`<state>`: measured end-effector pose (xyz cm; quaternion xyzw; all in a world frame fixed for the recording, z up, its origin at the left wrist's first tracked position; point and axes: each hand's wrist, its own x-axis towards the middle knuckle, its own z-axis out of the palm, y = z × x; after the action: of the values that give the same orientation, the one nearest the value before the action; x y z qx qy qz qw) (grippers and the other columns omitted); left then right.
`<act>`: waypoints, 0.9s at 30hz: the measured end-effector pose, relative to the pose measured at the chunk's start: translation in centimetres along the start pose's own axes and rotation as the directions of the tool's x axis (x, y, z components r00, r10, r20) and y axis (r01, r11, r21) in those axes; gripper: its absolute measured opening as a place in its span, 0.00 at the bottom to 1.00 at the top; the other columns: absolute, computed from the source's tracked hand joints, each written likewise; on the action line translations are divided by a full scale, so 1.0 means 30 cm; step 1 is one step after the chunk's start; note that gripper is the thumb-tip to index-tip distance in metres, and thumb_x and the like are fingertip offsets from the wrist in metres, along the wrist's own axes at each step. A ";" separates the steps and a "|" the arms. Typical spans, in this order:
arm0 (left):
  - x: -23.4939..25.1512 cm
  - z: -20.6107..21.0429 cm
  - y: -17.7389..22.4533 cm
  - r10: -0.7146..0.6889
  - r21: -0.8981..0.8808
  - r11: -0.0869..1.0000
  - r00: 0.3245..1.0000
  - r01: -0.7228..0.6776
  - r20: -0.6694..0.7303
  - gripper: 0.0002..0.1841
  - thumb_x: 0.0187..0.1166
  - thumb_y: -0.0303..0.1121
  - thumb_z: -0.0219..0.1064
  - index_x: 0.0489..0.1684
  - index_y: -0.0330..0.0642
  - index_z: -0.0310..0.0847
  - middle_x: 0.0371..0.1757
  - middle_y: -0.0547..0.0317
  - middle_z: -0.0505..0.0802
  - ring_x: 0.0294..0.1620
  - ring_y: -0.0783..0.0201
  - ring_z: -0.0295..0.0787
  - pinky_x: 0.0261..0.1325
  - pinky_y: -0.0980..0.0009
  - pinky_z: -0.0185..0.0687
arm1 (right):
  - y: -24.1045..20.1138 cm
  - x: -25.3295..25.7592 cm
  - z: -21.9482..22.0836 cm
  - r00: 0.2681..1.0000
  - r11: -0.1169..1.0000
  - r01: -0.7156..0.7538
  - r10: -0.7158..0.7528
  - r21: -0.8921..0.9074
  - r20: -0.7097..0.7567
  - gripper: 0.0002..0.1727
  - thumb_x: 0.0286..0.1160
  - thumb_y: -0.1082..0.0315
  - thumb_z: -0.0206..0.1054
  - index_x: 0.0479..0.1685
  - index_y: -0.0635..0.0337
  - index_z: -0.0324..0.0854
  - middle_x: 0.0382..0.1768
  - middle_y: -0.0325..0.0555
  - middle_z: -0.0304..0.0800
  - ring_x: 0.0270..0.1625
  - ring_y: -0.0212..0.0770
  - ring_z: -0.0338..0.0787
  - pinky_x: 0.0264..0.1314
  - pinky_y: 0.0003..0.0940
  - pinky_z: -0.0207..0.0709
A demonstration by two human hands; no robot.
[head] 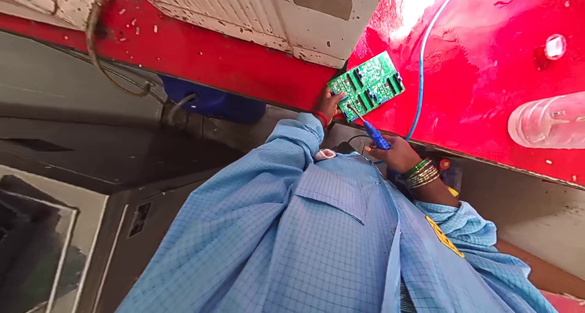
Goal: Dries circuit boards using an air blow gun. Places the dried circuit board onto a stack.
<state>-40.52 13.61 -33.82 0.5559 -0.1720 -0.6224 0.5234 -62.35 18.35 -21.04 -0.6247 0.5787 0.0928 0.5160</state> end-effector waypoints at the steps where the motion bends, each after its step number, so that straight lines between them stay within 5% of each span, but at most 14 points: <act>1: -0.003 -0.002 -0.001 0.000 0.005 1.000 1.000 0.000 0.004 0.25 0.92 0.28 0.53 0.86 0.43 0.54 0.71 0.38 0.81 0.61 0.47 0.88 0.56 0.49 0.89 | 0.013 -0.001 0.011 1.000 1.000 -0.021 0.021 0.020 -0.016 0.23 0.78 0.51 0.73 0.61 0.60 0.85 0.41 0.50 0.89 0.39 0.42 0.85 0.48 0.48 0.78; 12: 0.011 -0.008 -0.026 0.057 0.041 0.997 0.998 -0.058 0.036 0.29 0.90 0.26 0.55 0.89 0.41 0.50 0.74 0.36 0.78 0.62 0.47 0.88 0.56 0.51 0.90 | 0.082 -0.084 0.125 0.999 0.995 -0.035 0.038 0.091 -0.037 0.23 0.77 0.50 0.73 0.60 0.59 0.86 0.44 0.50 0.90 0.44 0.43 0.87 0.53 0.49 0.79; 18: 0.019 -0.005 -0.035 0.070 0.096 0.993 0.997 -0.071 0.011 0.30 0.90 0.26 0.56 0.90 0.41 0.49 0.79 0.37 0.75 0.70 0.47 0.84 0.63 0.49 0.88 | 0.180 -0.096 0.143 0.988 0.976 -0.064 0.091 0.207 -0.127 0.19 0.78 0.53 0.72 0.53 0.60 0.86 0.34 0.43 0.87 0.34 0.36 0.84 0.44 0.41 0.78; 27: 0.026 -0.011 -0.037 0.070 0.109 0.992 0.997 -0.071 0.015 0.29 0.90 0.26 0.55 0.89 0.41 0.50 0.77 0.36 0.77 0.66 0.47 0.86 0.60 0.50 0.89 | 0.142 -0.104 0.167 0.994 0.979 -0.036 0.056 0.201 -0.093 0.19 0.77 0.51 0.72 0.53 0.57 0.87 0.35 0.41 0.87 0.35 0.34 0.83 0.44 0.40 0.77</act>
<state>-40.63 13.50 -35.21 0.5736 -0.2284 -0.5963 0.5130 -64.41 24.94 -23.38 -0.5602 0.6239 0.0152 0.5446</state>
